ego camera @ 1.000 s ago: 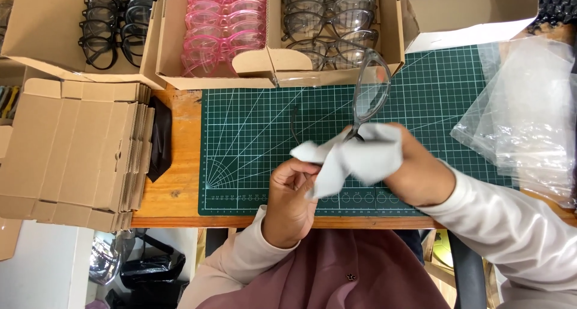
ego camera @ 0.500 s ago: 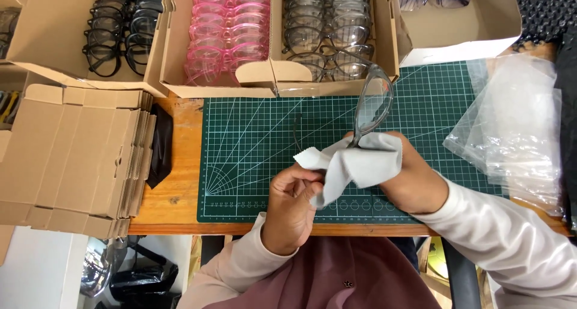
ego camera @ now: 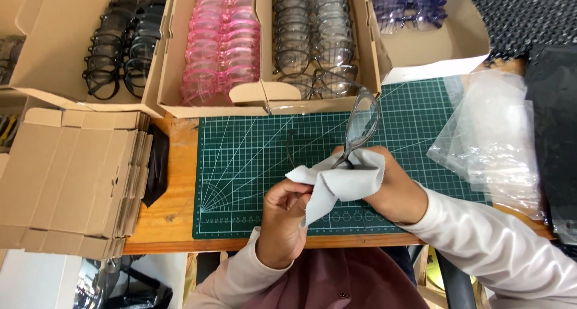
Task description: The person holds a pair of eyeglasses and wipes the lenses and frame with a white cloth. They rotate the glasses to clean different sides, including the arms and nose pads, then continue wiping the lenses.
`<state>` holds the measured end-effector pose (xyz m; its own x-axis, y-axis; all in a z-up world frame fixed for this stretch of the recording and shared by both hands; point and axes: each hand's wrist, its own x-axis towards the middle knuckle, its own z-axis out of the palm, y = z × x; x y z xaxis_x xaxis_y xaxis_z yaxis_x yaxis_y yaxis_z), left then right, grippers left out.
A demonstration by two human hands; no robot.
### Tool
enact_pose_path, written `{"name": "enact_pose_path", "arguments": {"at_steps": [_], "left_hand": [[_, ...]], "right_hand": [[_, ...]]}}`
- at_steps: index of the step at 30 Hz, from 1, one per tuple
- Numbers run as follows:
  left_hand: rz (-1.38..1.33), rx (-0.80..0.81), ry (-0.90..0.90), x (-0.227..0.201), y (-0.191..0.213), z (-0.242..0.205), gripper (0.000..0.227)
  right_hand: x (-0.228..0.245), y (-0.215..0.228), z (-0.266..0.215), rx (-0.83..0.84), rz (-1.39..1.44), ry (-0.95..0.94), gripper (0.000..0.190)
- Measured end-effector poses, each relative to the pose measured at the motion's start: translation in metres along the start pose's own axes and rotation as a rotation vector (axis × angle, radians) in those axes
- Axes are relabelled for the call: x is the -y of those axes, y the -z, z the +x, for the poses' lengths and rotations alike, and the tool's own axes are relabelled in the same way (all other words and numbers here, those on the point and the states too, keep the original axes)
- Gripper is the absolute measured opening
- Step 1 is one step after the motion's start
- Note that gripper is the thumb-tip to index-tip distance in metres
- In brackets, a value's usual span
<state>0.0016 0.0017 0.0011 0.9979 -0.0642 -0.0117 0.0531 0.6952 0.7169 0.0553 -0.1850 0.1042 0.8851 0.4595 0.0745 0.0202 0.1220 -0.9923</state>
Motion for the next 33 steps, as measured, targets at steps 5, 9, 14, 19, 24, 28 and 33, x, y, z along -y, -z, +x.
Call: {"name": "enact_pose_path", "arguments": {"at_steps": [5, 9, 14, 19, 24, 28, 33], "left_hand": [[-0.068, 0.011, 0.029, 0.005, 0.008, -0.003, 0.013], [-0.053, 0.036, -0.028, 0.006, 0.006, -0.002, 0.019], [-0.080, 0.003, 0.034, 0.004, 0.006, -0.003, 0.014], [-0.108, 0.013, -0.003, 0.009, 0.007, 0.000, 0.011], [-0.096, 0.014, 0.011, 0.006, 0.008, -0.002, 0.014], [-0.055, -0.055, 0.069, 0.005, 0.008, -0.002, 0.020], [-0.122, 0.010, -0.001, 0.003, 0.005, 0.001, 0.015]], "right_hand": [[0.010, -0.006, 0.001, 0.037, -0.154, 0.115, 0.014], [0.006, -0.003, -0.002, -0.015, -0.040, 0.006, 0.013], [0.007, -0.006, 0.000, 0.002, -0.067, -0.124, 0.017], [-0.007, 0.001, -0.002, 0.013, 0.124, -0.074, 0.021], [-0.002, -0.005, 0.002, 0.025, 0.077, -0.044, 0.031], [0.010, -0.009, 0.003, 0.084, -0.136, 0.050, 0.012], [-0.007, 0.002, 0.002, -0.001, -0.028, -0.037, 0.017]]}}
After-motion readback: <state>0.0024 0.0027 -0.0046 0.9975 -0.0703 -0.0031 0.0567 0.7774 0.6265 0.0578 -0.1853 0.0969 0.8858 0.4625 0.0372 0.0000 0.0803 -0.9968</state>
